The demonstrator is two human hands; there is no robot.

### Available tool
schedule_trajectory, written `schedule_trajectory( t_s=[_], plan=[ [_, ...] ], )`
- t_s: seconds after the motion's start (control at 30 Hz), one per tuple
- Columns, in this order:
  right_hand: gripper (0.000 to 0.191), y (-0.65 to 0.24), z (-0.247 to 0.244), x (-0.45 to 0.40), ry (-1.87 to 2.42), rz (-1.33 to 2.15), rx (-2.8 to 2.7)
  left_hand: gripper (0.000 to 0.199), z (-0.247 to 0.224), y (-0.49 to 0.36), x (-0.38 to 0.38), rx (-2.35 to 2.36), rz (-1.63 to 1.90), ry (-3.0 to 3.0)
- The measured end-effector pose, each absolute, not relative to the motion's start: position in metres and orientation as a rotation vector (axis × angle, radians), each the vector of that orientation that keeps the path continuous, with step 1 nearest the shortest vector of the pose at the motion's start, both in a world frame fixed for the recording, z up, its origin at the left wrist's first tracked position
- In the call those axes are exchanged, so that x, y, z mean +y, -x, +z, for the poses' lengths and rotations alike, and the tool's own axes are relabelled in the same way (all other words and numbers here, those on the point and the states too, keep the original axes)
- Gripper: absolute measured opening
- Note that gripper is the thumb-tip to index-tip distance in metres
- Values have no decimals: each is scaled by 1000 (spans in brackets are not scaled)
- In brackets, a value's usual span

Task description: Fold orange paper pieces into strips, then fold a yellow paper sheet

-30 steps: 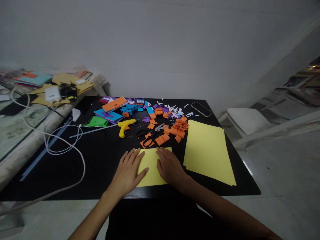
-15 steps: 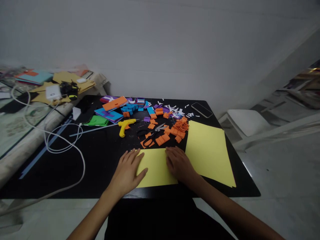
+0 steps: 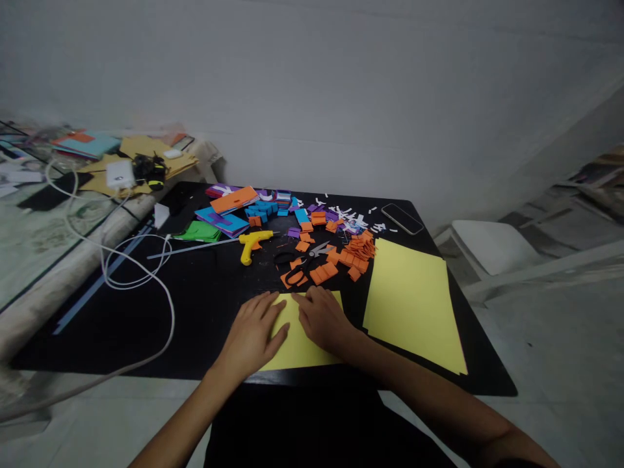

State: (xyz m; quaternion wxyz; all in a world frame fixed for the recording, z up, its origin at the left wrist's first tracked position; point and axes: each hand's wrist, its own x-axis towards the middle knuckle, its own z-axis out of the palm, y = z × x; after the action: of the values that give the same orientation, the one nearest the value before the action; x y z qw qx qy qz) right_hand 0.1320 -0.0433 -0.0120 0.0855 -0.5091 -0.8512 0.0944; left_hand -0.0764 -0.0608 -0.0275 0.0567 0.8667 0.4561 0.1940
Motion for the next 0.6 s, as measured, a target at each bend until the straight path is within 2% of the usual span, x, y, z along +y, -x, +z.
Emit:
schedule_trajectory(
  t_s=[0.37, 0.6],
  plan=[
    [36, -184, -14, -59, 1883, 221, -2297, 36, -29, 75, -60, 1406, 625, -2617],
    [26, -209, -9, -57, 1915, 99, -2268, 36, -29, 76, -60, 1393, 620, -2612]
  ],
)
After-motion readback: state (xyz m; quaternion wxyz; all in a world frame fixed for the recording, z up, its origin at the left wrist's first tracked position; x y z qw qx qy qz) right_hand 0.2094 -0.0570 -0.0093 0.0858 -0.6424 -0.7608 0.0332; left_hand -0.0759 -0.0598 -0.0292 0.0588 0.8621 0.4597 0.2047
